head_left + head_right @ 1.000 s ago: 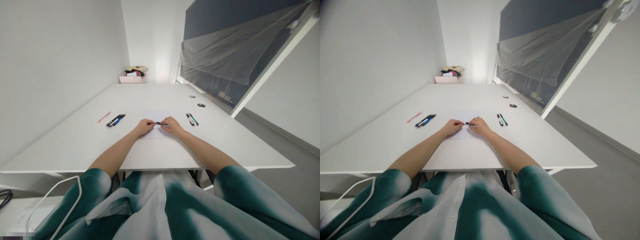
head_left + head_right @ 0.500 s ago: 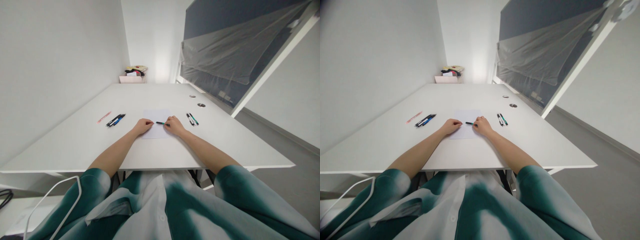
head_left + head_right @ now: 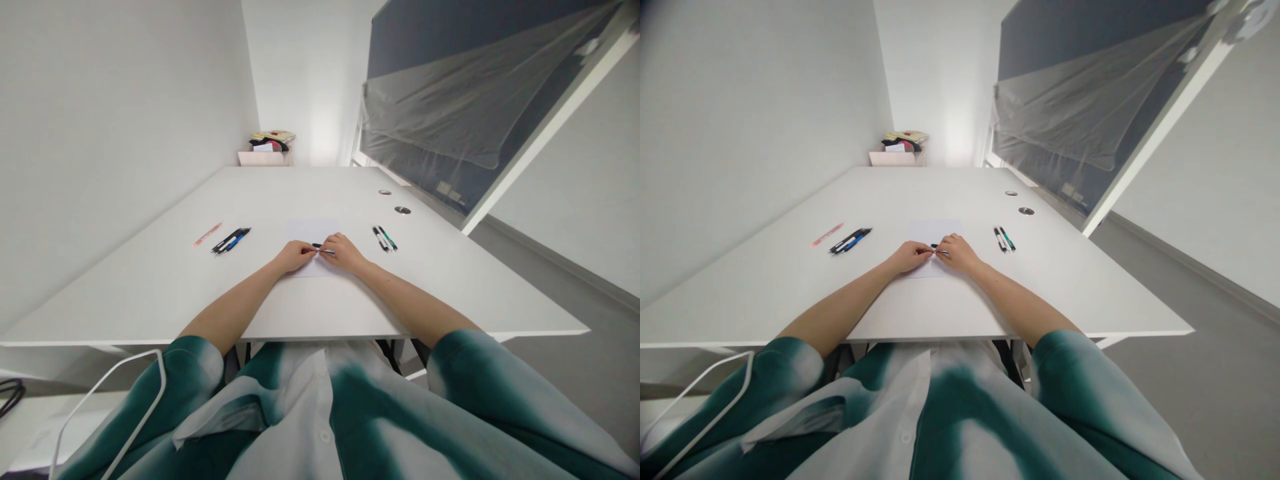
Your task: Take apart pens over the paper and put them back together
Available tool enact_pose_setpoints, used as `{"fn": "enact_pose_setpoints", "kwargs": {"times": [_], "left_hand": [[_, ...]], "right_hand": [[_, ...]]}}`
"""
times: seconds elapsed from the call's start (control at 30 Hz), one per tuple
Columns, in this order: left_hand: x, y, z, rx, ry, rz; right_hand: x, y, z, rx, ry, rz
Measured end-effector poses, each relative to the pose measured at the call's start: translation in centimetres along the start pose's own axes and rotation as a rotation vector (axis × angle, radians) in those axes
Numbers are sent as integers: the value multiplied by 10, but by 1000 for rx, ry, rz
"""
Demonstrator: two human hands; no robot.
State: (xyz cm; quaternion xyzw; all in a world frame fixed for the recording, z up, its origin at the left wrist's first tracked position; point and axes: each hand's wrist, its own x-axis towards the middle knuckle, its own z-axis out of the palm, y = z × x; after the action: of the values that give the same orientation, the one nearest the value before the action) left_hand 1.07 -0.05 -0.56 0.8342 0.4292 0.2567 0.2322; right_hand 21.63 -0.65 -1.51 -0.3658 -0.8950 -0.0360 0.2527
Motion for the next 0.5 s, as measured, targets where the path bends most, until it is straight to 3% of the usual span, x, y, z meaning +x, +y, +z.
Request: {"fn": "enact_pose_setpoints", "kwargs": {"times": [0.33,0.5], "left_hand": [[-4,-5,-7,252,76,-72],[-3,-7,-8,322,65,-31]], "right_hand": [[-5,0,-2,-41,-38,72],[-5,-1,-3,-58,-56,85]]}}
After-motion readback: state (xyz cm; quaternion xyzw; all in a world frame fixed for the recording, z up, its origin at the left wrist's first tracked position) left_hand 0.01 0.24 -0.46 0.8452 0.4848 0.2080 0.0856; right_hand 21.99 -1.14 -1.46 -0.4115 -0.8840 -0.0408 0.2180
